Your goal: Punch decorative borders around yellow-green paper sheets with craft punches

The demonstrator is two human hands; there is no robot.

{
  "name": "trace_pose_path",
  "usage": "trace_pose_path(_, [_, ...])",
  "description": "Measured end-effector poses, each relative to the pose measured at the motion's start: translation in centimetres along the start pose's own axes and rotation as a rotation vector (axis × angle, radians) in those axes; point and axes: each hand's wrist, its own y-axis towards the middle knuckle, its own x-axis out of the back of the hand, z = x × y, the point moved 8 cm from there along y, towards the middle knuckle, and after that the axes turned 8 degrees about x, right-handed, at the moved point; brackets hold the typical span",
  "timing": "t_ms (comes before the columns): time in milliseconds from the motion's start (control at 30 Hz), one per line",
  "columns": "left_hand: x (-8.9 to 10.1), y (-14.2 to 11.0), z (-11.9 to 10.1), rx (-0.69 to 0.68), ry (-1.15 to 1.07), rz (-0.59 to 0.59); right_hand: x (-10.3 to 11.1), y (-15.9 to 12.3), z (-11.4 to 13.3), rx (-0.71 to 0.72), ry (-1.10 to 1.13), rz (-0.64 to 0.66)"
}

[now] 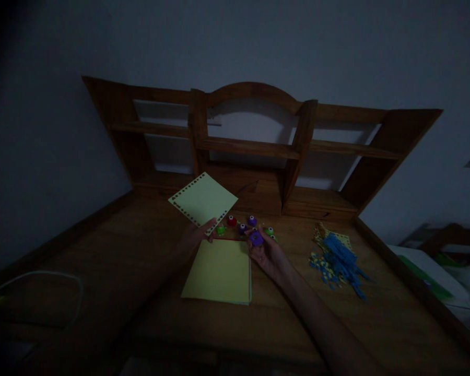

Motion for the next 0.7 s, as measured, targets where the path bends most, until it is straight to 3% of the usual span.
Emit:
trace_pose_path(400, [-0.2,-0.2,-0.5,-0.011,-0.019,0.007,-1.2,-0.3,0.3,0.024,-0.076,0.058])
trace_pose_path(700, [-0.3,-0.3,-0.6,0.009,-0.028,0.015,-0.3,-0.1,0.4,0.056,-0.195,0.016])
